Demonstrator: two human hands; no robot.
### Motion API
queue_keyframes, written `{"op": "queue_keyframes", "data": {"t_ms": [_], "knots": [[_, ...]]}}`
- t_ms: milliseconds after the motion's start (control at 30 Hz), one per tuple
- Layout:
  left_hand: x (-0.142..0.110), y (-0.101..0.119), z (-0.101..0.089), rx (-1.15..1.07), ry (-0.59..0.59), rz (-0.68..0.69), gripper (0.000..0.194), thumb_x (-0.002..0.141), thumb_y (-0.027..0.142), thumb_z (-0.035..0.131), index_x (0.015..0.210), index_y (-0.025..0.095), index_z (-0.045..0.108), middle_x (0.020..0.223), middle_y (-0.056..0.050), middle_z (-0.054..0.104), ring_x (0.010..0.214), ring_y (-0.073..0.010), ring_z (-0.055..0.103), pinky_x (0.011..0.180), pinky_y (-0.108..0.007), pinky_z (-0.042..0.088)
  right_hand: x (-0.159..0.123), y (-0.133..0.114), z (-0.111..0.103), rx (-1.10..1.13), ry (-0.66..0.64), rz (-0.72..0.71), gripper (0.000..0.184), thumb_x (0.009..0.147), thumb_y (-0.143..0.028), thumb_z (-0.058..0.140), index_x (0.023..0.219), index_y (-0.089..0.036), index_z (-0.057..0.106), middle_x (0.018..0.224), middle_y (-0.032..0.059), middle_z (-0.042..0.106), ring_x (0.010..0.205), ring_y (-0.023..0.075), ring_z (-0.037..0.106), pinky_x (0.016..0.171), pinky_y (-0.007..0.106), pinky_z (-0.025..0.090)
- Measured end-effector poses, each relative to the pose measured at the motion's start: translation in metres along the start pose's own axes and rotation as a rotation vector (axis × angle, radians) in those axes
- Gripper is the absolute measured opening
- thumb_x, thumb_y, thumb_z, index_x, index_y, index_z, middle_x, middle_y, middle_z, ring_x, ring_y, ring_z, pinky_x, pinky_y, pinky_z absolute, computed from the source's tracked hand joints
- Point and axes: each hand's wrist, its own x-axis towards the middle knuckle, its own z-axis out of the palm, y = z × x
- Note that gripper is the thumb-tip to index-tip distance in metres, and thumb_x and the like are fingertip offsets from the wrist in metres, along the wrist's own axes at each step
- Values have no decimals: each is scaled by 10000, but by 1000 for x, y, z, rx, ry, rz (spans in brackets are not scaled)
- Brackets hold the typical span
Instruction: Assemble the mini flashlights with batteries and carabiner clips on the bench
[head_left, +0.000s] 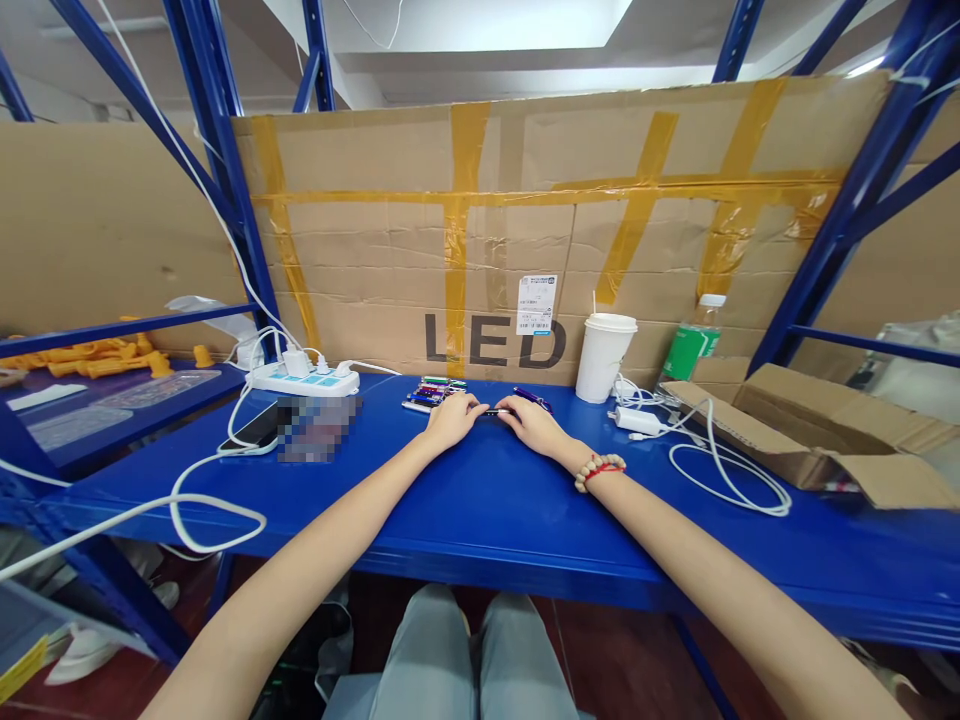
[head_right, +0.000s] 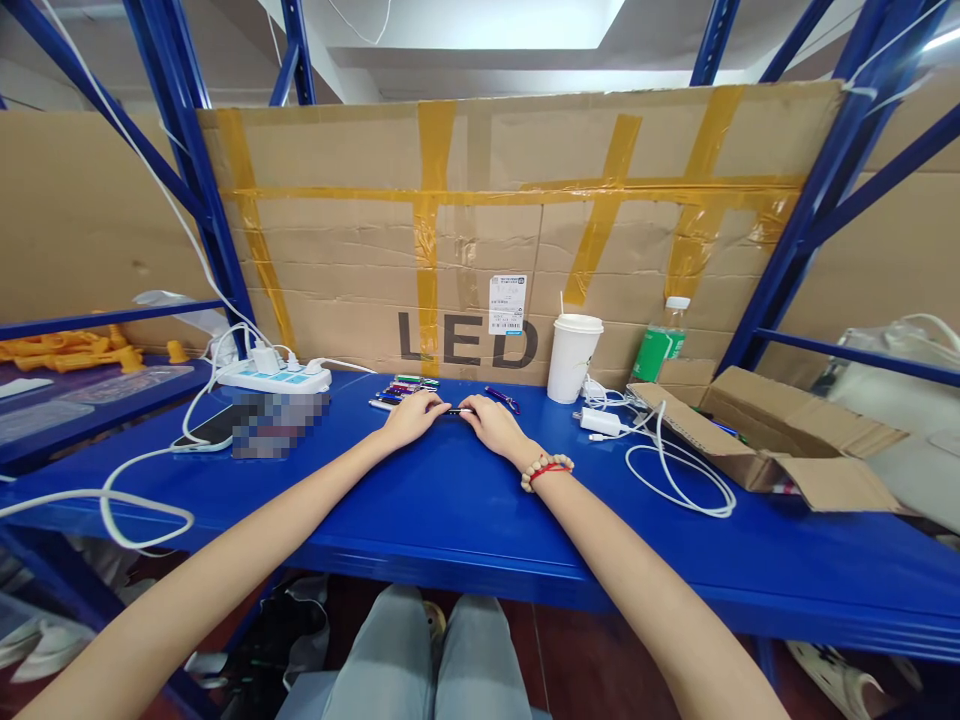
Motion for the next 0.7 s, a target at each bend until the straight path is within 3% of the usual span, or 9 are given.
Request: {"op": "queue_keyframes", "data": {"t_ms": [167, 433, 567, 700], "knots": [[-1, 2, 4, -59, 12, 11, 323, 882, 382, 395, 818, 168, 628, 936, -72, 633, 916, -208, 564, 825, -317, 425, 0, 2, 4, 59, -18, -6, 253, 893, -328, 404, 937, -165, 593, 871, 60, 606, 768, 152, 557, 732, 282, 432], [-1, 2, 5, -222, -13, 46, 244, 855, 358, 443, 857, 184, 614, 898, -41, 654, 864, -192, 576, 794, -295, 432, 1, 5, 9, 148, -80, 7, 243, 879, -334, 420, 966, -184, 590, 903, 33, 649, 781, 141, 581, 708, 261, 431], [-1, 3, 7, -344, -25, 18, 243, 840, 356, 463, 776, 165, 599, 805, -34, 640, 801, -183, 574, 774, -288, 435, 0, 3, 7, 157, -99, 42, 303, 876, -402, 408, 909, -184, 616, 857, 31, 664, 731, 142, 576, 663, 254, 417], [3, 5, 12, -527, -47, -56, 325, 887, 382, 362, 851, 140, 576, 789, -33, 622, 686, -137, 578, 669, -250, 456, 0, 2, 5, 176, -117, 46, 343, 876, -417, 397, 839, -178, 641, 801, 15, 666, 677, 126, 558, 616, 229, 397]]}}
